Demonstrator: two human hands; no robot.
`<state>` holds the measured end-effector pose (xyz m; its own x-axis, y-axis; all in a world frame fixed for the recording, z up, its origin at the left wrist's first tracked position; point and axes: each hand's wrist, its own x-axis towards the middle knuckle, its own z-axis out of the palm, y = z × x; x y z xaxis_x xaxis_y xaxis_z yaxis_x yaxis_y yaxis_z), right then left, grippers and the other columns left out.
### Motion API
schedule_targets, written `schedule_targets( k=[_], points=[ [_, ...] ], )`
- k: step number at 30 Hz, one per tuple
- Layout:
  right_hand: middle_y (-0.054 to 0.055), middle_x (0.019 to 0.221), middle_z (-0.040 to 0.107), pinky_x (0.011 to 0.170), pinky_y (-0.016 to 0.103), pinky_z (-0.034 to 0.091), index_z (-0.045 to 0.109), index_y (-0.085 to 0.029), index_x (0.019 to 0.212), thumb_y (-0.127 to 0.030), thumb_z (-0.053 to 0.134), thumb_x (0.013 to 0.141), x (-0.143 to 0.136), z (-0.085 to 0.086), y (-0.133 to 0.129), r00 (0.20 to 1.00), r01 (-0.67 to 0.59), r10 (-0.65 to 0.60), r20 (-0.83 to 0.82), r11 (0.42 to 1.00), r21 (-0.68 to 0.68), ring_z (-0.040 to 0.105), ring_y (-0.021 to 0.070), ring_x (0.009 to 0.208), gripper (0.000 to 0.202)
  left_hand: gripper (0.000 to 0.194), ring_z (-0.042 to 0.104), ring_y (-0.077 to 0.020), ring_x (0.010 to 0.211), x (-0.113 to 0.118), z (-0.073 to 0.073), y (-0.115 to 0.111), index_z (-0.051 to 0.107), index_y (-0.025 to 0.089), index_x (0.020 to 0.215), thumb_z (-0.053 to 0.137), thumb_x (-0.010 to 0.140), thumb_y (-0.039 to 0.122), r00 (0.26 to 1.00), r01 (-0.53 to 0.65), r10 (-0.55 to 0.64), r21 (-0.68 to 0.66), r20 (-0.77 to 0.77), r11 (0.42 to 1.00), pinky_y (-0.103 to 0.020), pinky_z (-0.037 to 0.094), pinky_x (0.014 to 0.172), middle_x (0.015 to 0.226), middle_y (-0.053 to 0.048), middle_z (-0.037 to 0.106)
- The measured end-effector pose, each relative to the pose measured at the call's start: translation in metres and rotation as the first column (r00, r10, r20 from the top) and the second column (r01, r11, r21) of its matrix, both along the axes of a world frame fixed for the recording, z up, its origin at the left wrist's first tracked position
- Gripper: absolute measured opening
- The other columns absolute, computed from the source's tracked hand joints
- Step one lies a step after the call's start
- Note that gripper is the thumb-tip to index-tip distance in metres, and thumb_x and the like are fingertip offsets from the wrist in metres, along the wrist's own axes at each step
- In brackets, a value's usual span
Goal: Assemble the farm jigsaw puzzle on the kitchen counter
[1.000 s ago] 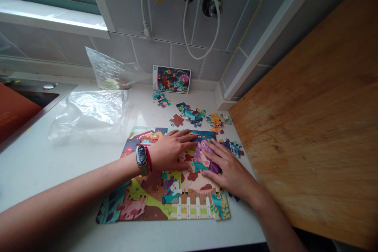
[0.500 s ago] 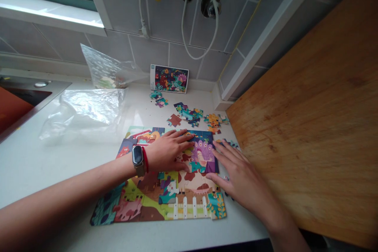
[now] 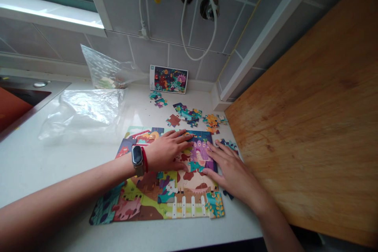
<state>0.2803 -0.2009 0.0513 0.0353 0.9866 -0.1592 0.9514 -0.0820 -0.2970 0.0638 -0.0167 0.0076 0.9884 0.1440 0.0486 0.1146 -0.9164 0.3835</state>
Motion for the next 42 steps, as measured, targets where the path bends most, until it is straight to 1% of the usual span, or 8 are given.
schedule_targets(
  k=[4,10,16,22,28,34,37,42],
  points=[
    [0.005,0.167,0.043,0.126,0.060,0.036,0.053,-0.028,0.155,-0.043,0.062,0.101,0.003,0.008,-0.011,0.999,-0.014,0.012,0.033,0.998,0.057,0.035,0.0338,0.157,0.057,0.077,0.036,-0.0400,0.154,0.000,-0.002,0.000,0.051,0.022,0.152,0.069,0.091,0.066,1.000,0.001,-0.001,0.003,0.007,1.000,-0.058,0.032,0.124,0.167,-0.012,0.040],
    [0.002,0.158,0.055,0.123,0.056,0.042,0.059,-0.029,0.151,-0.023,0.051,0.101,0.000,0.012,-0.019,0.997,-0.065,0.067,0.035,0.997,-0.050,0.041,0.0304,0.154,0.051,0.079,0.036,-0.0409,0.154,0.001,0.004,-0.002,0.050,0.021,0.152,0.069,0.091,0.067,0.999,-0.001,0.002,0.021,-0.050,1.000,-0.059,0.034,0.123,0.168,-0.013,0.039],
    [0.007,0.160,0.052,0.123,0.051,0.043,0.059,-0.024,0.151,-0.030,0.058,0.099,0.000,0.009,-0.021,1.000,-0.017,0.017,0.000,0.999,-0.039,0.049,0.0291,0.149,0.053,0.081,0.036,-0.0400,0.154,0.000,0.000,-0.001,0.050,0.021,0.153,0.067,0.091,0.069,1.000,-0.001,0.001,0.014,-0.012,1.000,-0.057,0.034,0.123,0.169,-0.013,0.037],
    [0.008,0.155,0.058,0.122,0.053,0.045,0.066,-0.025,0.144,-0.023,0.066,0.093,-0.002,0.008,-0.017,0.998,-0.046,0.047,0.034,0.998,-0.050,0.055,0.0312,0.144,0.052,0.081,0.040,-0.0399,0.152,0.000,-0.002,0.001,0.053,0.021,0.150,0.067,0.090,0.073,0.999,0.002,-0.003,0.017,0.052,1.000,-0.057,0.036,0.122,0.165,-0.014,0.043],
    [0.010,0.152,0.062,0.122,0.057,0.044,0.071,-0.021,0.138,-0.018,0.069,0.092,-0.009,0.015,-0.010,0.997,-0.006,0.015,0.081,0.994,-0.106,0.051,0.0360,0.147,0.047,0.082,0.040,-0.0399,0.152,0.001,0.002,0.001,0.053,0.021,0.150,0.068,0.088,0.073,1.000,0.006,-0.006,0.035,0.020,0.999,-0.056,0.037,0.122,0.166,-0.014,0.043],
    [0.010,0.164,0.047,0.124,0.058,0.041,0.061,-0.021,0.149,-0.027,0.067,0.095,-0.021,0.013,-0.007,0.997,-0.041,0.046,0.065,0.996,-0.080,0.038,0.0358,0.156,0.054,0.082,0.038,-0.0393,0.154,0.000,0.002,0.000,0.051,0.021,0.153,0.068,0.090,0.070,1.000,0.006,-0.006,0.056,-0.011,0.998,-0.056,0.034,0.124,0.167,-0.013,0.040],
    [0.013,0.165,0.044,0.125,0.055,0.040,0.057,-0.018,0.152,-0.027,0.065,0.097,-0.024,0.006,-0.006,0.997,-0.066,0.067,0.027,0.997,-0.041,0.042,0.0329,0.154,0.057,0.083,0.036,-0.0402,0.155,0.000,0.003,-0.001,0.051,0.018,0.153,0.067,0.091,0.070,1.000,0.007,-0.006,0.052,-0.024,0.999,-0.058,0.033,0.124,0.168,-0.014,0.038],
    [0.012,0.158,0.055,0.125,0.055,0.040,0.064,-0.020,0.146,-0.028,0.069,0.095,-0.018,-0.001,-0.004,0.998,-0.063,0.063,-0.021,0.998,0.024,0.047,0.0318,0.151,0.053,0.083,0.034,-0.0412,0.155,0.000,0.001,-0.001,0.051,0.017,0.153,0.068,0.091,0.070,1.000,0.002,-0.001,0.027,-0.025,1.000,-0.060,0.033,0.125,0.168,-0.015,0.037]
  ],
)
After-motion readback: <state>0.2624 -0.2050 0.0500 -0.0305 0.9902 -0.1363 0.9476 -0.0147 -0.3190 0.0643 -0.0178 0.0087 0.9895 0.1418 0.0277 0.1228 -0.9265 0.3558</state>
